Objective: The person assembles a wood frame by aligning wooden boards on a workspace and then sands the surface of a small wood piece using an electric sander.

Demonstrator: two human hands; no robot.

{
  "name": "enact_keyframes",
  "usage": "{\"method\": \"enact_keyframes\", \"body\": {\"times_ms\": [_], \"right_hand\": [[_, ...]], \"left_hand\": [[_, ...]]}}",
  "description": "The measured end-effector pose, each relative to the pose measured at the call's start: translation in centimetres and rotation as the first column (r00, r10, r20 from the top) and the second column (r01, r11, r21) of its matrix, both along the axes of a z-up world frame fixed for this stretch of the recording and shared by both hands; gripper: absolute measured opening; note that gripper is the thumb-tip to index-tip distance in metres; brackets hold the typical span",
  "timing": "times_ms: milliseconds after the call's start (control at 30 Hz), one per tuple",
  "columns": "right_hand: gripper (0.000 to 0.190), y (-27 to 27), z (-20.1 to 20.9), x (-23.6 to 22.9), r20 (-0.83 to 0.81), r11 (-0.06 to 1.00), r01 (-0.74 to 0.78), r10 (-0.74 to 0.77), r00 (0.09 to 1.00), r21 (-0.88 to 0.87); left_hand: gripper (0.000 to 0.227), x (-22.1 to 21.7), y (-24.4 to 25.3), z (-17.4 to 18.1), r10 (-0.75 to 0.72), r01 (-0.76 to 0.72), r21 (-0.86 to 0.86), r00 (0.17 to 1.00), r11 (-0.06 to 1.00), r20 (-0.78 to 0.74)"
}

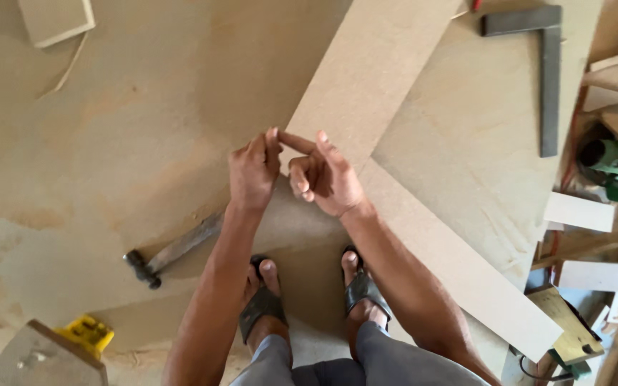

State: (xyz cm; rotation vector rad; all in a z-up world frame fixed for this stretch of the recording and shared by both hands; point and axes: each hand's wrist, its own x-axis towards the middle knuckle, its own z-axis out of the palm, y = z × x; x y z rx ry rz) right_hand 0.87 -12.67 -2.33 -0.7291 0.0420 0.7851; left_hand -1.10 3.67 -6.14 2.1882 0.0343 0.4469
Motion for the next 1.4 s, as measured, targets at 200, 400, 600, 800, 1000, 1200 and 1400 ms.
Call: {"method": "enact_keyframes", "body": {"times_ms": [200,400,600,800,1000,1200,1400], "right_hand": [[0.068,1.1,-1.4,-1.0,0.310,0.840,0.054,0.139,0.940,-0.540],[0.055,9.0,-9.9,-7.7,0.669,0.559,0.538,0.743,0.011,-0.631],[0.053,10.2,-6.0,-9.5,0.316,0.306,0.267,0.949,-0.006,-0.914],[0.022,2.8,0.5,-3.2,0.636,0.305,0.570,0.514,0.576,-0.763],[0.025,-14.6,-1.9,1.0,0.559,-0.130,0.570,0.110,0.822,-0.812],[0.037,-31.2,-7.4,-1.3,0.458,-0.500,0.466,0.149,0.876,-0.730],[0.052,-29.8,-5.3,1.4,0.536,-0.492,0.751,0.527,0.660,-0.442]], "left_hand": [[0.022,-1.3,2.6,-0.4,0.124,-0.152,-0.164,0.977,0.975,-0.171],[0.030,-2.8,5.8,0.7,0.203,-0.203,-0.006,0.979,0.979,0.023],[0.033,-2.3,5.5,3.8,0.145,-0.133,-0.078,0.972,0.988,0.182],[0.023,-2.8,4.2,8.0,0.096,-0.071,-0.118,0.970,0.991,0.225],[0.007,-1.2,3.6,5.2,0.039,-0.029,-0.160,0.998,0.987,0.058],[0.005,-0.8,2.2,2.3,0.023,-0.032,-0.291,0.999,0.956,-0.036],[0.008,-1.1,1.9,1.7,0.072,-0.100,-0.219,0.989,0.971,-0.132]]}}
